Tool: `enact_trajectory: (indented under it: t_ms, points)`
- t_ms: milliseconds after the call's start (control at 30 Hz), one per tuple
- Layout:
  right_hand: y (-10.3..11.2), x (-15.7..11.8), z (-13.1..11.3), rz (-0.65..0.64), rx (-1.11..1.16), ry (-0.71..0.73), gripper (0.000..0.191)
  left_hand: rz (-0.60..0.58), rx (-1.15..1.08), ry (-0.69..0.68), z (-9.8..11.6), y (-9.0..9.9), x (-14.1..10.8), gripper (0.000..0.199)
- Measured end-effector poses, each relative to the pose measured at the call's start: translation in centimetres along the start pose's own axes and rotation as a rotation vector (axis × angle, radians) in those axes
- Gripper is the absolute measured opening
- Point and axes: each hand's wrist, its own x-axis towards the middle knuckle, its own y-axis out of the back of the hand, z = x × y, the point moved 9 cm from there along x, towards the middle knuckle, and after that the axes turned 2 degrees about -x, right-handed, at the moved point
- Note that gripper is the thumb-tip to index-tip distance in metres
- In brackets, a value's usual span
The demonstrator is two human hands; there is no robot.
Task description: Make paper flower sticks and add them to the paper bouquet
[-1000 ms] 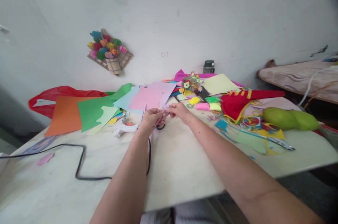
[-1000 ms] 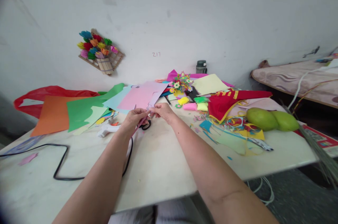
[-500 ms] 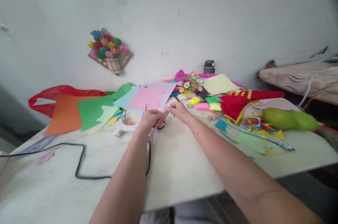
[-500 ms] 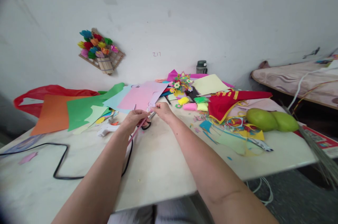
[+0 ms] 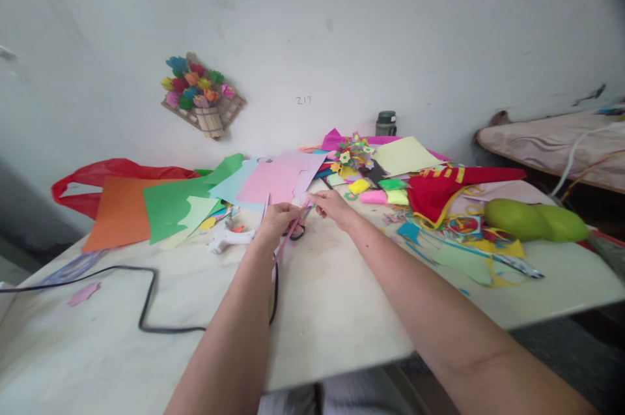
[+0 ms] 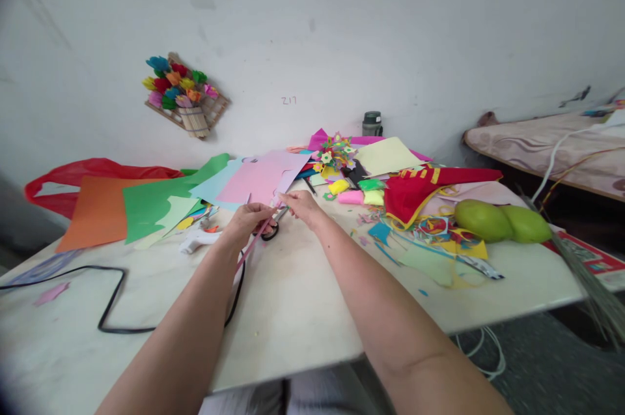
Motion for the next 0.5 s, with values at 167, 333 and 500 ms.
enact_trajectory:
  t_ms: [167, 333, 500]
  points:
    - [0.0, 0.0, -0.4, 0.025, -0.031, 0.051, 0.029, -0.033, -0.011, 0.000, -0.2, -0.4, 0.0, 0.030]
    - [0.5, -0.2, -1.0, 0.084, -0.078, 0.076, 0.032, -0.065, 0.008, 0.047, -0.3, -0.8, -0.4, 0.032]
    - [0.8, -0.1, -1.5, 0.119, -0.188, 0.151, 0.037, -0.097, -0.038, 0.043, -0.1, -1.2, -0.8, 0.029]
